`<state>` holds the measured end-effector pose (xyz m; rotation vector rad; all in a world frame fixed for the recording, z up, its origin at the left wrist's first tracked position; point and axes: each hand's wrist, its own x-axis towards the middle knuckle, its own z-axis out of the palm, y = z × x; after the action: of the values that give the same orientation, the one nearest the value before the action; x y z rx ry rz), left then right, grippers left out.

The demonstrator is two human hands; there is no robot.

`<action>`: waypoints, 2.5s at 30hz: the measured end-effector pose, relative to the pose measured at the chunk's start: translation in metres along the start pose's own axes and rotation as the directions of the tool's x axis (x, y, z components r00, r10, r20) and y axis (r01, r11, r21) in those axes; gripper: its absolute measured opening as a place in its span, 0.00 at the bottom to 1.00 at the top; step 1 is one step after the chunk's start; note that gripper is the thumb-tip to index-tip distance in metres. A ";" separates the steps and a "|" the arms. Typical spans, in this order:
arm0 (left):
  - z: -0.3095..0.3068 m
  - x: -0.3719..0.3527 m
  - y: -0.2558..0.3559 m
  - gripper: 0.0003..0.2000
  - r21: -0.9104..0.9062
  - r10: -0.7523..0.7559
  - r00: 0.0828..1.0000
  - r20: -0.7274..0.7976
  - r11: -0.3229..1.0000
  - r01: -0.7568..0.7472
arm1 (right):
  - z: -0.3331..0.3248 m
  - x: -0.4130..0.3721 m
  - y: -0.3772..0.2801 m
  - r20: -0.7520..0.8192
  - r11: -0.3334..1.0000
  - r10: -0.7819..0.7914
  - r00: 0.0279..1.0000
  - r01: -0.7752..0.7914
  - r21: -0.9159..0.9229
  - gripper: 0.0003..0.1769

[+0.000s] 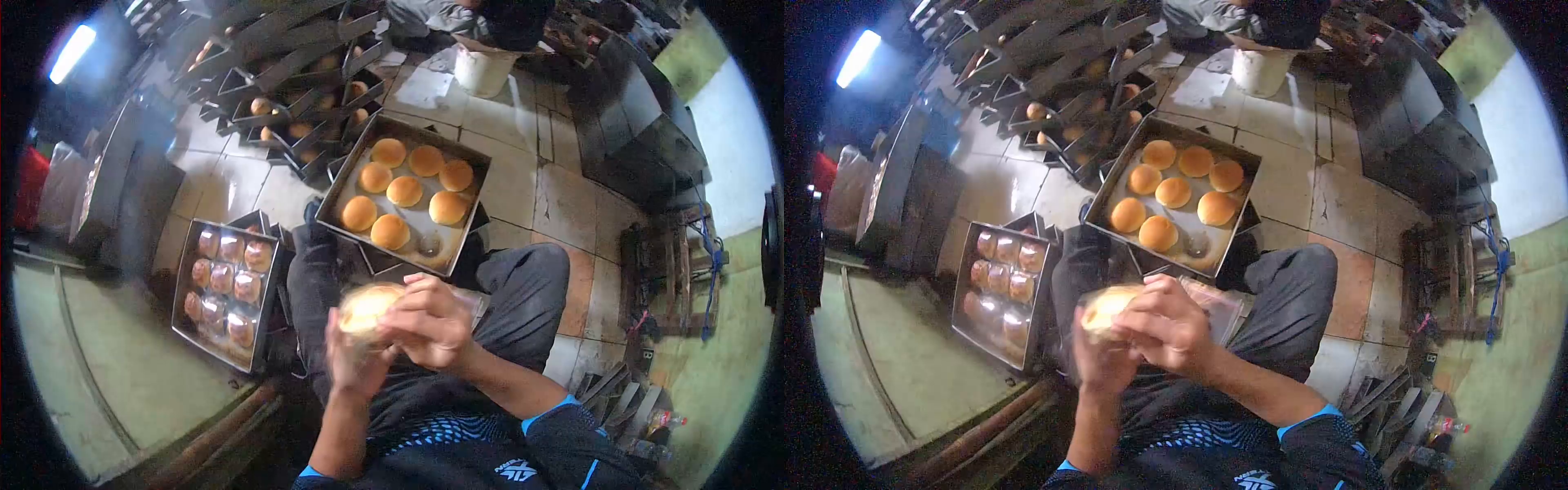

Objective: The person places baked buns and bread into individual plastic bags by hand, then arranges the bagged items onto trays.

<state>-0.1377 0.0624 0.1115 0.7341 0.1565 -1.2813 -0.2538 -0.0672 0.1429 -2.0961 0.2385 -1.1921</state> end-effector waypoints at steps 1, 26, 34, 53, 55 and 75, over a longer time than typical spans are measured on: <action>-0.010 0.002 -0.016 0.32 0.164 0.108 0.994 -0.024 0.981 -0.103 | 0.004 -0.002 0.002 -0.066 0.999 0.002 0.998 0.001 0.051 0.10; -0.077 0.055 0.068 0.09 0.757 0.818 0.169 0.550 -0.403 -0.515 | 0.120 0.028 0.075 0.029 1.000 0.016 0.999 -0.016 -0.006 0.10; -0.097 -0.021 0.049 0.06 0.864 0.771 0.631 -0.082 0.371 -0.341 | 0.110 -0.054 0.046 -0.032 0.740 0.672 0.740 -0.673 -0.006 0.24; -0.042 0.032 0.080 0.10 0.737 0.658 0.747 -0.093 0.551 -0.393 | 0.041 -0.023 0.151 0.300 0.344 0.854 0.425 -0.894 0.288 0.23; -0.020 0.053 0.052 0.13 0.831 0.651 0.757 0.057 0.389 -0.398 | 0.014 -0.060 0.223 0.161 0.333 0.910 0.382 -0.905 0.265 0.18; -0.052 0.134 -0.034 0.30 0.900 -0.124 0.959 0.256 0.393 -0.189 | -0.048 -0.106 0.069 0.243 0.856 0.187 0.952 -0.037 -0.516 0.12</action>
<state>-0.1118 -0.0195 -0.0086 1.4850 -0.9272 -1.3692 -0.3401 -0.0909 0.0413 -2.6354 0.5861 -0.7917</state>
